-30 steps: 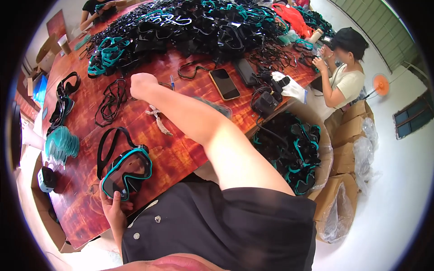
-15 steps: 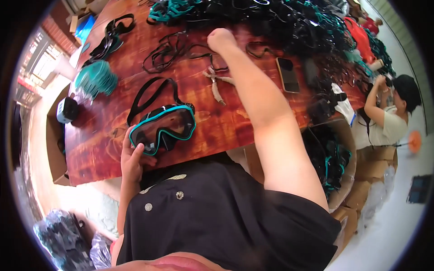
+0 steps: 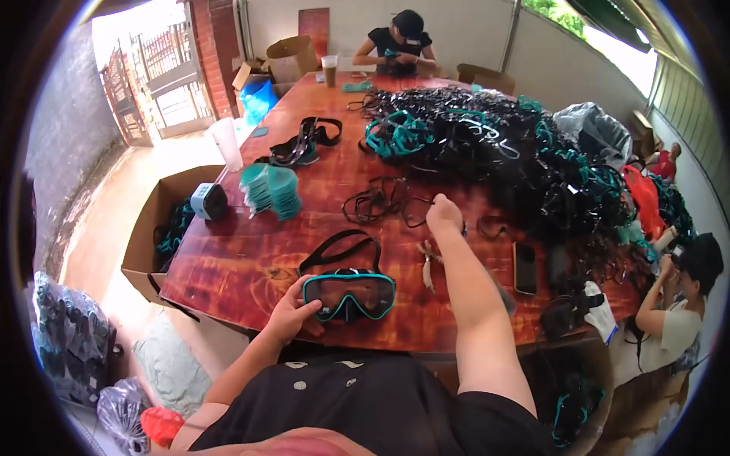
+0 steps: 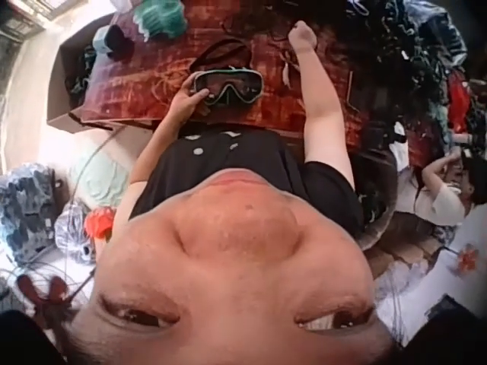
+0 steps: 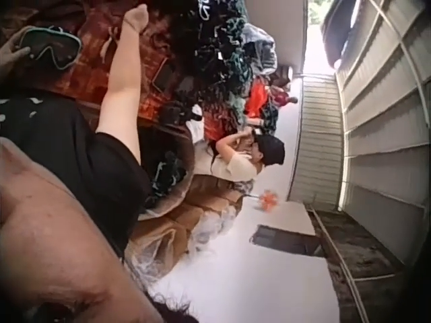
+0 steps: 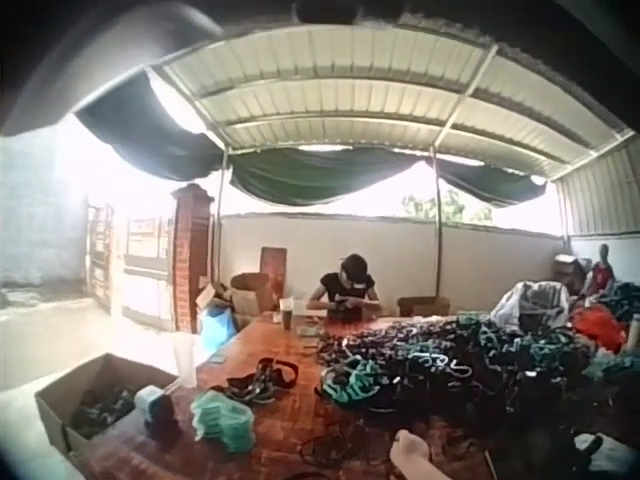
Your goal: Assembling and adjusting diving masks using pliers.
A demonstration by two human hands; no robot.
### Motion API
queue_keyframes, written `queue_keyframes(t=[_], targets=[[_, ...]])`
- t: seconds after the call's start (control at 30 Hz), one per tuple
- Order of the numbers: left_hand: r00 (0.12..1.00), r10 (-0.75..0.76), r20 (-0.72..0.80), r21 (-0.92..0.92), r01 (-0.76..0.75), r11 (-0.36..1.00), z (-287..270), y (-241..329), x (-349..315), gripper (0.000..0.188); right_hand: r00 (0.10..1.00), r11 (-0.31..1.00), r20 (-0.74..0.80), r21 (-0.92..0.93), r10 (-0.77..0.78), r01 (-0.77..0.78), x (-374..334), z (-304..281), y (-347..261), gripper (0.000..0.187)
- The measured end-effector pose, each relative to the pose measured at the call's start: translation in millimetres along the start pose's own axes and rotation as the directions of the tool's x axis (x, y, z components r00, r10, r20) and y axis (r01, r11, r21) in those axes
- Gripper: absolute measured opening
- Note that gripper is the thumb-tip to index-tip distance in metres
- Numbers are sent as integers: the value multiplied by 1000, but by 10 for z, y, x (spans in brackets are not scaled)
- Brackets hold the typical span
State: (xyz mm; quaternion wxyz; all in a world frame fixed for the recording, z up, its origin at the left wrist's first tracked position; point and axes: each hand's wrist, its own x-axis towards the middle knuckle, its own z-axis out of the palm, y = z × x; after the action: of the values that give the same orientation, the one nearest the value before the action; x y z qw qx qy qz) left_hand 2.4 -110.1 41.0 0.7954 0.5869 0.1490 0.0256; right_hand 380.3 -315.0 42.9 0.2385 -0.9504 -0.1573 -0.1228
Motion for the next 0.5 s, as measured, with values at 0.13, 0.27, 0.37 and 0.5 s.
queue_keyframes(t=[0.13,0.27,0.37,0.5], targets=[[999,-36,8,35,36,999,-7,-2,-60,71,998,891,-64,454,12,18,-5,-295,-6,24],[996,-87,17,69,86,994,0,59,-42,73,991,579,19,810,130,-92,-298,-657,-48,15],[989,-142,35,58,140,988,-12,123,-39,71,999,650,-14,760,47,-20,-503,-693,96,18],[988,-22,155,28,18,999,-108,110,-11,66,960,815,-113,508,-256,277,-935,-974,-93,26]])
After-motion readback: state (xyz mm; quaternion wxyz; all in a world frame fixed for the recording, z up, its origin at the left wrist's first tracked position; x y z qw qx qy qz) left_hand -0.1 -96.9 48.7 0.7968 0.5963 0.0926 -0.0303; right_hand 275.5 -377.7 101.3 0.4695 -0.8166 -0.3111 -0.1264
